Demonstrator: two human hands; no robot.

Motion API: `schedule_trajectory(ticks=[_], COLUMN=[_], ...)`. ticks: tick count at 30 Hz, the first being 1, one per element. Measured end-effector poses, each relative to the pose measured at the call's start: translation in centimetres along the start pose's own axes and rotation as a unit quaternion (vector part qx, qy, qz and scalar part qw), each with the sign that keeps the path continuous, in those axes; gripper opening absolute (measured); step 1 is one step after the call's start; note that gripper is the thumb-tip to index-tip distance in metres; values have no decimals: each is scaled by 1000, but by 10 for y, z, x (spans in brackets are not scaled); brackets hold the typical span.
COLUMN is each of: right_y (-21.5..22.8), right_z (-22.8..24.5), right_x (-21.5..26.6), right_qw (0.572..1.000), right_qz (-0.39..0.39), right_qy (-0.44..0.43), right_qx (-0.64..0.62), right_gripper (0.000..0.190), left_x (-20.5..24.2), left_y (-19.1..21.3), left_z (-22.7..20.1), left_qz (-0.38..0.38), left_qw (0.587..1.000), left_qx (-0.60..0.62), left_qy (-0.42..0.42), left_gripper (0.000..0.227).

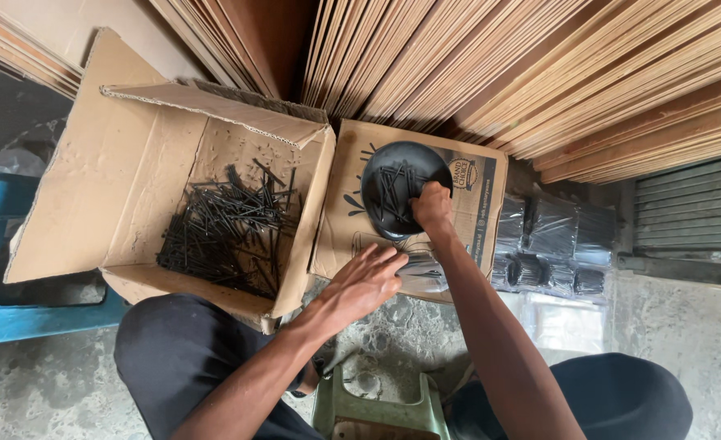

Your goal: The person repeatedly picks up black nails from a pan and places them into a small plastic bag. The bag is held open with the left hand while the right hand transfers the nails. The task continues until the pan is empty.

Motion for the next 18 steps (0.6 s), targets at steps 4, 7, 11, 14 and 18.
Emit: schedule_trajectory(ticks=[4, 7, 11, 14, 18], right_y=[-13, 5, 53, 117, 160], right_z=[-4, 9, 17, 21, 4], right_x=[-9, 8, 44, 99, 151], right_qw=[999, 999, 998, 987, 956], right_qz=[20, 36, 4, 56, 77], right_qy=[-25, -22, 58, 152, 262], right_qx=[9, 2, 32, -12, -107], right_gripper=[21, 27, 34, 19, 18], left_x=[-2, 0, -12, -16, -11], left_y=[1, 8, -24, -28, -17], left_z=[0, -1, 16, 25, 19], left_qz=[3, 7, -6, -3, -5], left_qw=[1000, 1000, 999, 999, 996], left_qx=[4, -17, -51, -44, -86], left_qy=[3, -2, -15, -22, -35], left_gripper=[28, 26, 29, 32, 30])
Point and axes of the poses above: each hand's wrist, its own x-axis away from the middle knuckle, its own y-axis out of the back of the hand, z = x × y, the point moved 1 cm from there along -x, towards the middle knuckle, and after that the axes turned 3 degrees about x, right-handed, at the moved point
